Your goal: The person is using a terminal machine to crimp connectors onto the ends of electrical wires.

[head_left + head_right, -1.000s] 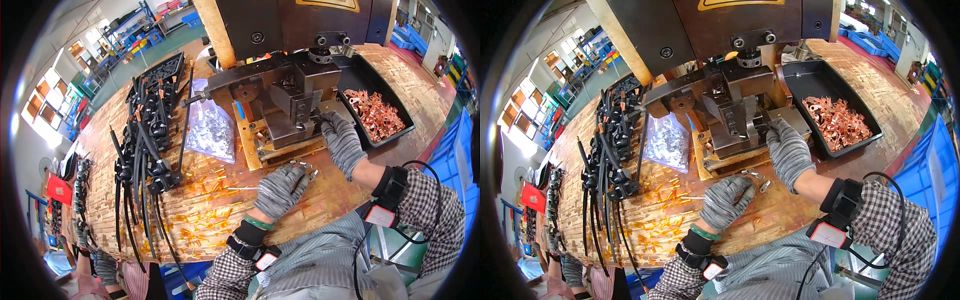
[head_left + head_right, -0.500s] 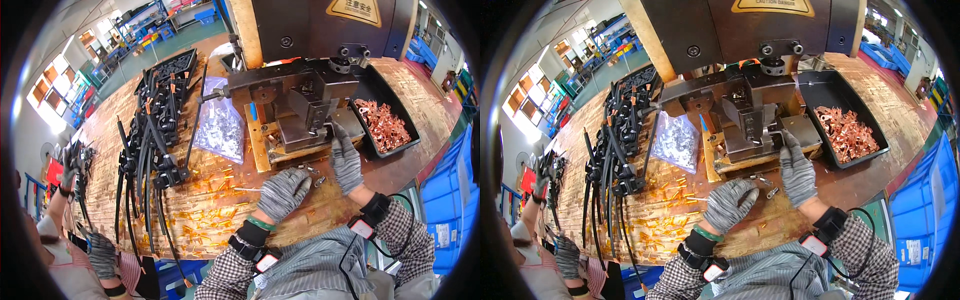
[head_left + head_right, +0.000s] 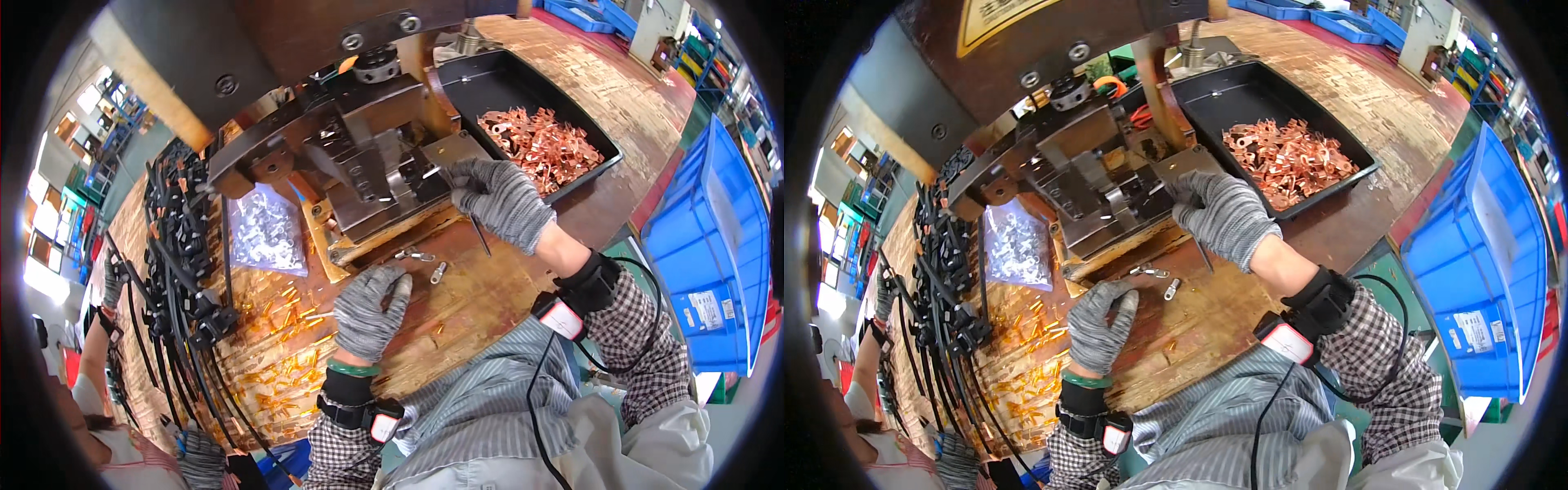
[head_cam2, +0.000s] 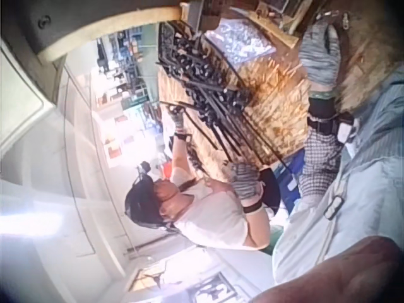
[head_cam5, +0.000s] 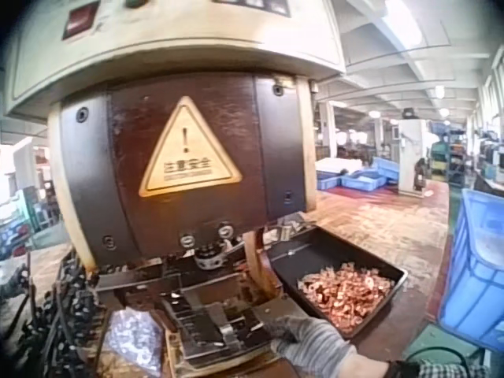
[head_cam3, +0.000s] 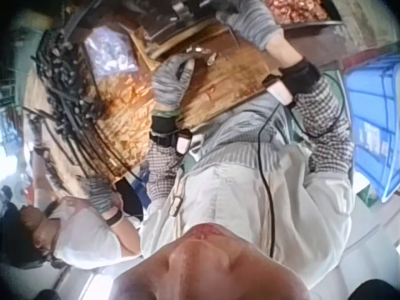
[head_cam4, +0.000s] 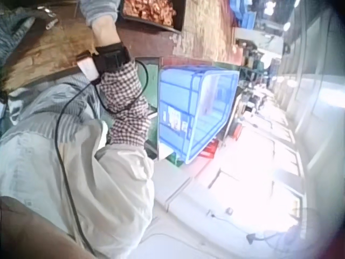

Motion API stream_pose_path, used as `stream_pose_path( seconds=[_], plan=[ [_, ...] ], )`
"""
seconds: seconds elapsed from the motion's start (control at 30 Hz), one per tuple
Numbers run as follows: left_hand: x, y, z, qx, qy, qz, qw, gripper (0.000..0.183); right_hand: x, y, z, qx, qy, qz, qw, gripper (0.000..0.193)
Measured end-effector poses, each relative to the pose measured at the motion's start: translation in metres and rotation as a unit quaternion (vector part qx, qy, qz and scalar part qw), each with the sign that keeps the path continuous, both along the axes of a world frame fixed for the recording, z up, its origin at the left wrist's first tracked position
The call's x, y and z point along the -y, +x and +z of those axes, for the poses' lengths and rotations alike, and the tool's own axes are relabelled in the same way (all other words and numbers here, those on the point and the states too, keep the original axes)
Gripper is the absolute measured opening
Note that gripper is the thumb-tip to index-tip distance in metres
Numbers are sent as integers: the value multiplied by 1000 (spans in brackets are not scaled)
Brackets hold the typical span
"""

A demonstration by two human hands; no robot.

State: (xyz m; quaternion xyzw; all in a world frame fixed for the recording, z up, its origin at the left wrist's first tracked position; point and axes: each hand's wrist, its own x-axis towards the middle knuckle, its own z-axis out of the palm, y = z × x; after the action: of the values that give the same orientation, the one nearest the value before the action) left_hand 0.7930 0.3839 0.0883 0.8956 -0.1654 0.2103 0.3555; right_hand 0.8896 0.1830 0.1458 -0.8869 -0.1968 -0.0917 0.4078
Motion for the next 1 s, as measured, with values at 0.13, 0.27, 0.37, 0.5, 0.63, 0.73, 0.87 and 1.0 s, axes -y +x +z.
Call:
stream_pose_path(
  seconds=[0.13, 0.27, 0.37, 0.5, 0.63, 0.73, 0.87, 1.0],
  plan=[
    [2, -5, 1, -31, -21, 5, 999, 10, 7, -21, 15, -249, 161, 50, 954, 29],
    [3, -5, -3, -43, -28, 15, 999, 11, 6, -20, 13, -262, 193, 91, 941, 29],
    [2, -3, -4, -39, -24, 13, 999, 10, 8, -19, 18, -285, 223, 103, 927, 28],
    [0, -3, -2, -36, -17, 12, 999, 9, 13, -11, 24, -352, 221, 124, 901, 27],
    [1, -1, 0, -24, -7, 5, 1000, 9, 10, -7, 25, -354, 192, 111, 908, 29],
    [3, -4, 4, -26, -10, 7, 1000, 9, 10, -10, 34, -348, 192, 107, 911, 34],
    [2, -3, -1, -45, -39, 16, 998, 11, 11, -3, 25, -360, 189, 121, 906, 34],
    [0, -6, -1, -34, -22, 18, 999, 11, 9, -2, 25, -378, 183, 127, 898, 32]
  ],
)
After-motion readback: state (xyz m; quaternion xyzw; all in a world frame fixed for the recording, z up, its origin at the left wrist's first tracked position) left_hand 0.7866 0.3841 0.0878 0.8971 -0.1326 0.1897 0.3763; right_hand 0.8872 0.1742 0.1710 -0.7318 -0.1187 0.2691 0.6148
